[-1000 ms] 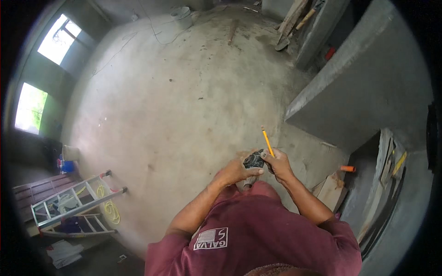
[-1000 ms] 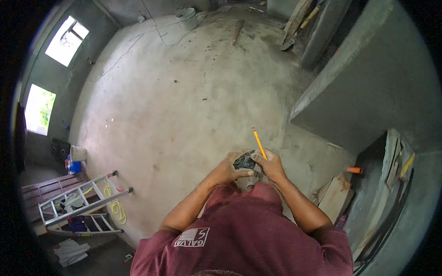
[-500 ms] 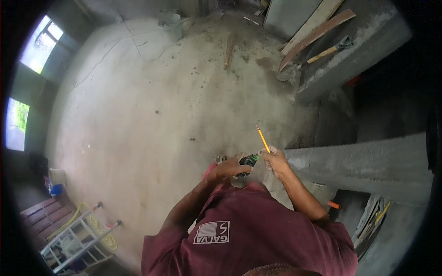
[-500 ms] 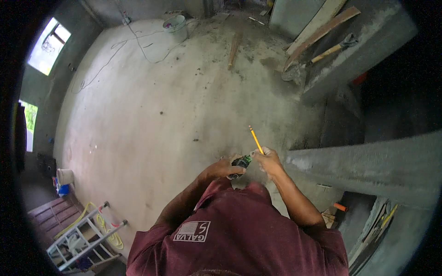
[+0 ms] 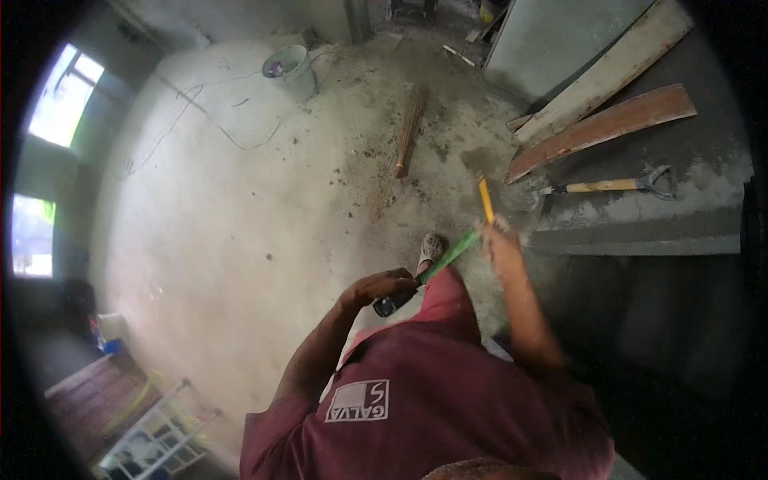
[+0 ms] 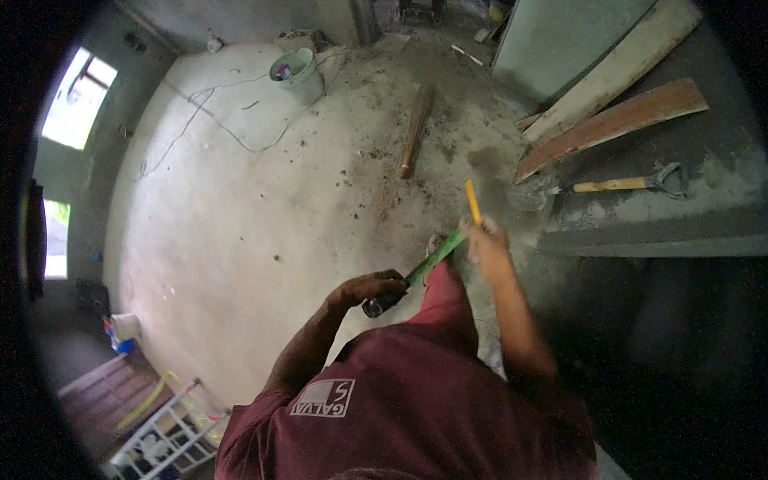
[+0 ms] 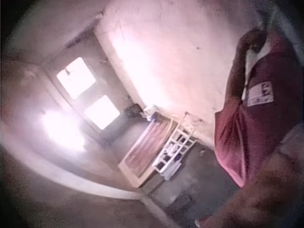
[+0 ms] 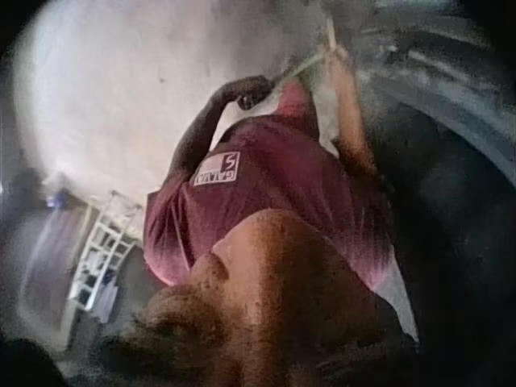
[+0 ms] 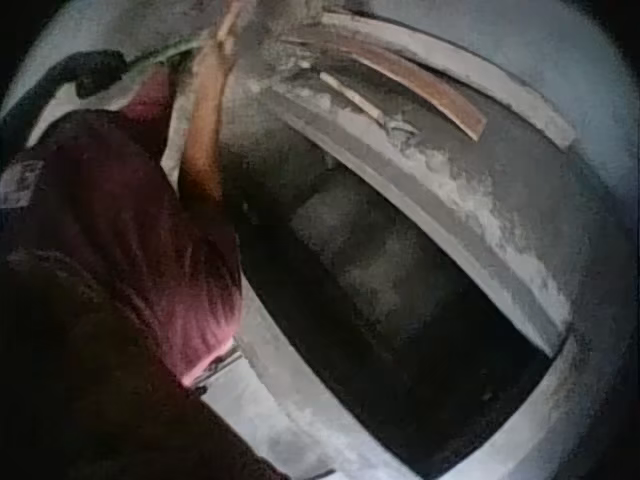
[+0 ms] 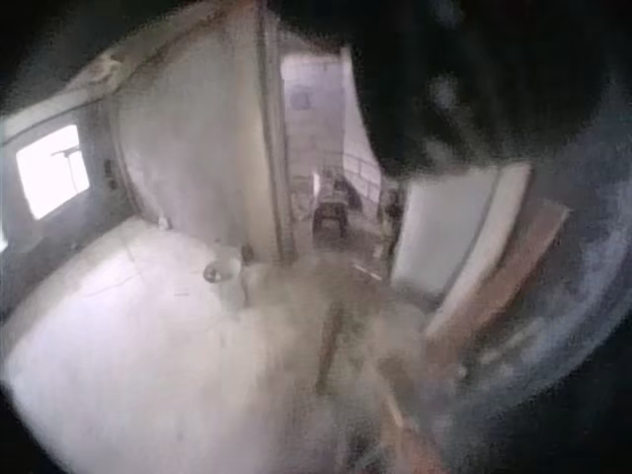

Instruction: The person hammers an edge of a concrete wall, picks up a wooden board, hammers the board into a concrete structure, and then uses a tape measure and pencil to mark the concrete.

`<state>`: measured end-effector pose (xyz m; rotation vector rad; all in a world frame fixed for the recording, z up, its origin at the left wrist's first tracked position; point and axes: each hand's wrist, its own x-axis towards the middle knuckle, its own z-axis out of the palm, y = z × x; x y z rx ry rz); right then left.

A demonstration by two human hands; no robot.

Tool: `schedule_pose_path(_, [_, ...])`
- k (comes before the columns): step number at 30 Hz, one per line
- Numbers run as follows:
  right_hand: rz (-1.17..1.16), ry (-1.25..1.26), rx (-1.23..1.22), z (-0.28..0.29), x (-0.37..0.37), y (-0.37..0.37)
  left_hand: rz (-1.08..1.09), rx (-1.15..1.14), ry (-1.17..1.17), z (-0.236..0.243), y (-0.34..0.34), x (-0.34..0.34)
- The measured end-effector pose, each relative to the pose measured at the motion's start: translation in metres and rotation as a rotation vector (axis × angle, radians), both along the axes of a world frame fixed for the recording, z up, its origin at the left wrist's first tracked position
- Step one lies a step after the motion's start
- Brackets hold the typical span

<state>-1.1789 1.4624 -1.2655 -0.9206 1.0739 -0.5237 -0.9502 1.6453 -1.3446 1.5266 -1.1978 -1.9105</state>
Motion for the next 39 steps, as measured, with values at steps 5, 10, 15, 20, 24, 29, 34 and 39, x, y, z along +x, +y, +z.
schedule_pose_path(5, [-0.230,-0.076,0.063,0.019,0.075,-0.217,-0.218,-0.712,-0.054,-0.013,-0.128,0.099])
schedule_pose_path(10, [-0.183,-0.036,0.094,0.006,0.172,-0.388,-0.158,-0.987,-0.332,0.005,-0.294,0.165])
schedule_pose_path(15, [-0.164,0.064,0.017,-0.024,0.271,-0.535,0.152,-0.362,0.123,-0.025,-0.453,0.260])
schedule_pose_path(20, [-0.205,0.201,-0.122,-0.064,0.342,-0.661,-0.085,-0.944,-0.413,-0.121,-0.607,0.396])
schedule_pose_path(24, [-0.229,0.337,0.085,-0.070,0.361,-0.729,0.205,-0.415,-0.332,-0.120,-0.708,0.476])
schedule_pose_path(29, [-0.169,0.521,0.086,-0.144,0.339,-0.842,0.549,-0.008,-0.440,-0.124,-0.841,0.556])
schedule_pose_path(34, [-0.006,0.605,0.062,-0.210,0.397,-1.004,0.355,-0.245,-0.650,-0.177,-0.911,0.631])
schedule_pose_path(39, [0.431,0.653,-0.080,-0.224,0.465,-1.122,0.421,-0.257,-0.918,-0.203,-0.952,0.668])
